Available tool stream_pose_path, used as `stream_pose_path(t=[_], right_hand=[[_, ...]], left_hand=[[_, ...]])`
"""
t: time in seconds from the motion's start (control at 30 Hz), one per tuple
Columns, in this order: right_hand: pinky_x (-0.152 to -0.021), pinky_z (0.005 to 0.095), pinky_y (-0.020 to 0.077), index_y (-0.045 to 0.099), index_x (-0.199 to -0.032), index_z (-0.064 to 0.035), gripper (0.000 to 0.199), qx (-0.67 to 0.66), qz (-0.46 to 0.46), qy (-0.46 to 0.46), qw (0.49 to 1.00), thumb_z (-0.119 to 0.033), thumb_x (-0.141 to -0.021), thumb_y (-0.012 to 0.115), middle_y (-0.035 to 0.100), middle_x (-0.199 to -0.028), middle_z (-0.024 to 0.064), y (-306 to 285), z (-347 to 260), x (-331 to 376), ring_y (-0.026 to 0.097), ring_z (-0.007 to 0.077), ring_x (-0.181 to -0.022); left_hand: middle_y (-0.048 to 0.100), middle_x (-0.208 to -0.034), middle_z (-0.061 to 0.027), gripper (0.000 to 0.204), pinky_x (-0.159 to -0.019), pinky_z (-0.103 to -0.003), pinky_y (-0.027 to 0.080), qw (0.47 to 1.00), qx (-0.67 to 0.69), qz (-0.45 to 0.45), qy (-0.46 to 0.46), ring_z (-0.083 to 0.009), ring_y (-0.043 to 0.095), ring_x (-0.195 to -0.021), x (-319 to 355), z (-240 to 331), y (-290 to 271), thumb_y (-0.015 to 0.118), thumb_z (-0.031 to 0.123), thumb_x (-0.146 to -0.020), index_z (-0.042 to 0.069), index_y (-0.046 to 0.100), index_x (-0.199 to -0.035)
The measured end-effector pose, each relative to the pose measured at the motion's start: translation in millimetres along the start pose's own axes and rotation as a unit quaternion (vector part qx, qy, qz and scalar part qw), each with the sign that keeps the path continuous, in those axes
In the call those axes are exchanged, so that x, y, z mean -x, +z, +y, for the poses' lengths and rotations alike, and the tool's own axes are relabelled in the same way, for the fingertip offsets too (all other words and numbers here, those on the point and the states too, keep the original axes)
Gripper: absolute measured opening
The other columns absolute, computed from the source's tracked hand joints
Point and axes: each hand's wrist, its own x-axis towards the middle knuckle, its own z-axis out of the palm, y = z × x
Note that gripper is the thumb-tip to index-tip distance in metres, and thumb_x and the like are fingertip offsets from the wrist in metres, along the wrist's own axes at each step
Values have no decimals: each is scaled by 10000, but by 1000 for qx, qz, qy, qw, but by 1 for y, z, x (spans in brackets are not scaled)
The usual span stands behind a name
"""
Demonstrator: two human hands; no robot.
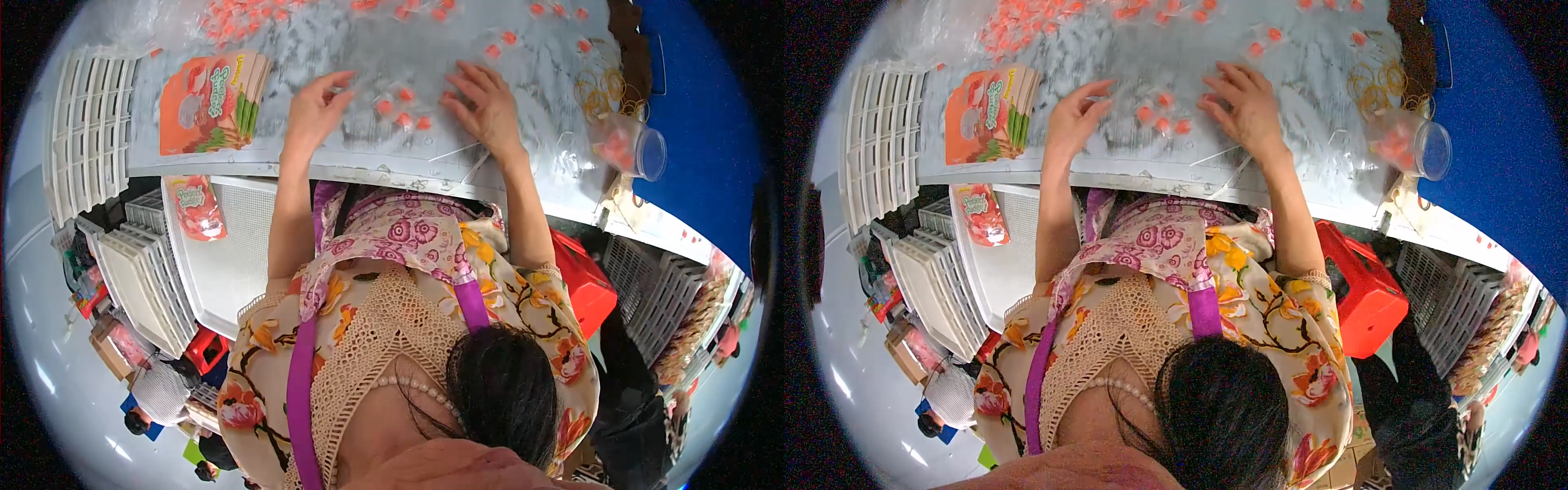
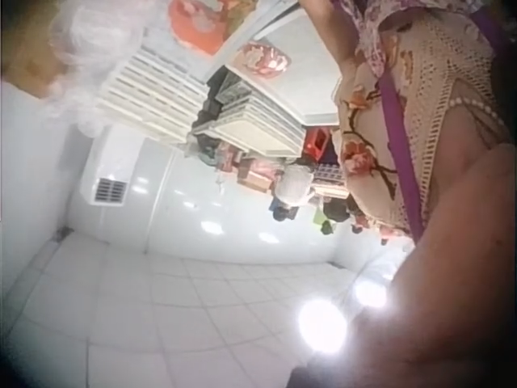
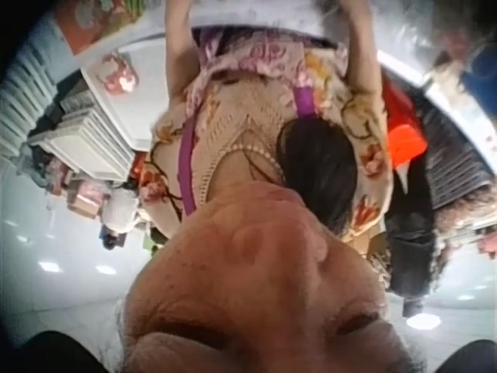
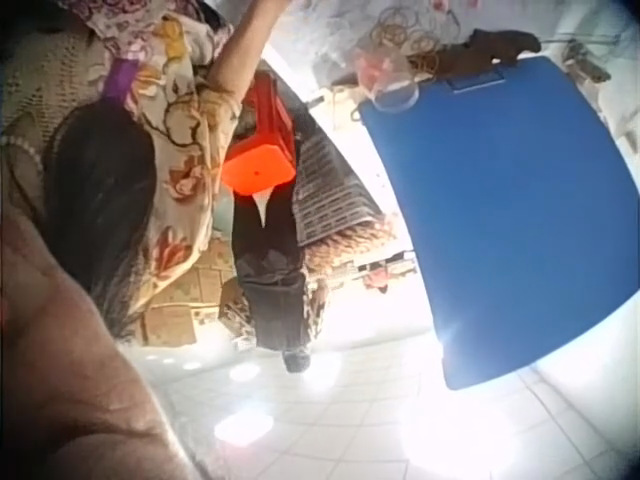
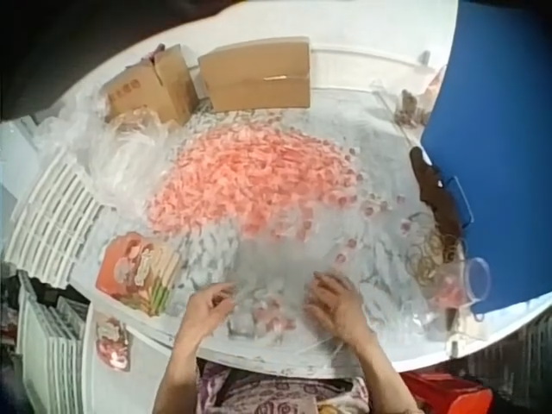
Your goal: Packaging individual candies into labeled plastic bags at a production line workstation.
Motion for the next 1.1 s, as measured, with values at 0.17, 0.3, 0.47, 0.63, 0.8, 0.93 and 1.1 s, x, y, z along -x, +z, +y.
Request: stream_pose_path(t=[0.17,0.3,0.47,0.63,0.8,0.93,1.1], right_hand=[[-974,383,413,613,-1157,-50,405,20,-8,-8,1000,-203,-790,689,546,-1287,121,4,8,12,477,324,-1199],[-978,373,412,596,-1180,-46,406,-73,-23,50,996,-114,-787,668,536,-1299,124,-12,-1,13,468,316,-1216],[-940,350,449,570,-1217,-41,503,-62,7,45,997,126,-750,485,572,-1253,119,-11,8,23,545,300,-1134],[-918,317,459,563,-1230,-46,523,-124,-44,87,987,140,-753,454,596,-1215,130,-5,-8,12,592,276,-1075],[-919,283,446,551,-1265,-54,498,-246,-70,149,955,118,-813,431,606,-1221,112,-17,-6,14,582,185,-1097],[-946,256,421,544,-1281,-47,467,-229,50,187,954,86,-844,441,609,-1226,86,-39,28,1,558,146,-1126],[-942,284,431,574,-1244,-49,420,-148,120,145,971,-64,-825,608,557,-1295,128,-31,48,-37,532,202,-1180]], left_hand=[[642,-1040,-123,391,-837,-377,465,943,-235,232,34,-276,608,-941,-7,-32,-74,672,293,-807,96,633,-1142],[601,-1127,-172,508,-955,-451,383,872,-427,240,4,-337,531,-1087,-4,-81,-134,673,405,-786,101,603,-1188],[565,-1159,-216,622,-1012,-479,308,880,-431,200,-11,-356,487,-1133,2,-107,-130,690,478,-744,105,576,-1229],[567,-1158,-204,630,-1029,-463,286,872,-435,226,-3,-343,479,-1145,4,-104,-123,691,475,-739,108,573,-1237],[565,-1178,-192,617,-1028,-467,293,882,-418,216,5,-333,483,-1148,4,-104,-125,691,451,-744,108,572,-1243],[581,-1194,-211,602,-992,-430,383,886,-417,204,-18,-365,523,-1137,5,-96,-128,706,432,-740,103,592,-1231],[596,-1162,-213,571,-973,-424,400,890,-405,210,-14,-366,541,-1107,4,-90,-126,719,406,-733,87,616,-1194]])
